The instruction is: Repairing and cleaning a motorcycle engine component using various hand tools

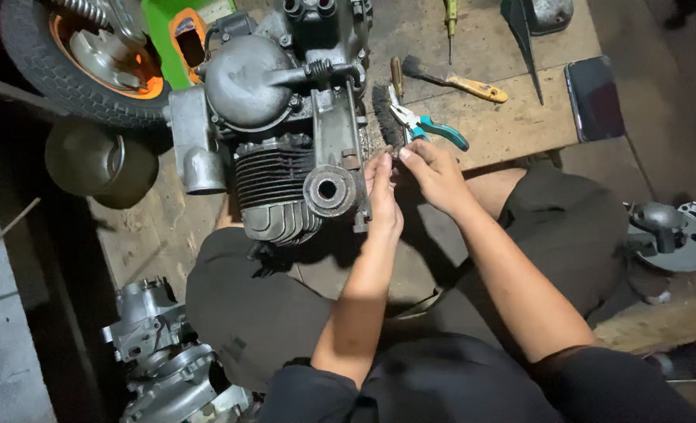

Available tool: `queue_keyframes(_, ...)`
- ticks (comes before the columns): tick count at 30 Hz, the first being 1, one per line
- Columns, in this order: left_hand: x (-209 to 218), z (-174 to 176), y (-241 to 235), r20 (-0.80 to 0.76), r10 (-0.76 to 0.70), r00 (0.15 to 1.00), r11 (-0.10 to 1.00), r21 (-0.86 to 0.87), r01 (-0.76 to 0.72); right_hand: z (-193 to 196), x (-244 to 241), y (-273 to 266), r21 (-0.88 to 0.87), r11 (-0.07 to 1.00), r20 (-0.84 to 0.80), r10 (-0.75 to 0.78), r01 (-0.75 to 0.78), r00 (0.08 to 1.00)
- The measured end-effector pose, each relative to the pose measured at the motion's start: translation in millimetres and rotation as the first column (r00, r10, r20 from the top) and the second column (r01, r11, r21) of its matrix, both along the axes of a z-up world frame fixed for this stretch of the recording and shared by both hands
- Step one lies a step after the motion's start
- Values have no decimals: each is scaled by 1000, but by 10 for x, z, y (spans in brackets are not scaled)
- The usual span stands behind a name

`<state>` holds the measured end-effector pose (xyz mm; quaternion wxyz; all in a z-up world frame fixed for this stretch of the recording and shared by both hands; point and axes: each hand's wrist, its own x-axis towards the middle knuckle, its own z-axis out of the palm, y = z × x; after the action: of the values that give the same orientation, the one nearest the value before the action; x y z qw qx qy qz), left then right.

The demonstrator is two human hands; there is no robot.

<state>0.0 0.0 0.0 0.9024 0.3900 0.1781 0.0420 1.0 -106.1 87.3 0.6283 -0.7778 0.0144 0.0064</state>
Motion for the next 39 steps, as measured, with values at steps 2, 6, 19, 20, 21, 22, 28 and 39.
queue_keyframes(2,5,2,-6,-5,5,1000,1000,11,-5,97,-9,26,-14,1000,-13,18,-19,1000)
queue_keyframes(6,-45,98,11,-40,-6,999,998,66,8,76,-46,118,4,1000,-88,1,0,996)
queue_keyframes(19,-21,38,4,-78,-40,996,994,94,48,127,-31,297,53,995,-122,-74,81,990)
queue_keyframes(20,-18,46,-7,-77,-39,996,997,67,44,29,-19,296,75,989,-131,-115,125,985)
queue_keyframes(21,-40,47,-9,-81,-38,996,998,42,42,-78,-30,302,97,980,-145,-156,171,977)
queue_keyframes(22,-36,49,-12,-79,-39,996,998,41,42,-99,-14,259,97,981,-144,-156,171,977)
queue_keyframes(28,39,-24,-25,-56,-43,998,996,78,48,-103,58,261,254,959,-115,-96,123,989)
queue_keyframes(39,-14,288,-32,-54,-77,996,997,18,78,-376,89,161,188,967,-89,-160,175,983)
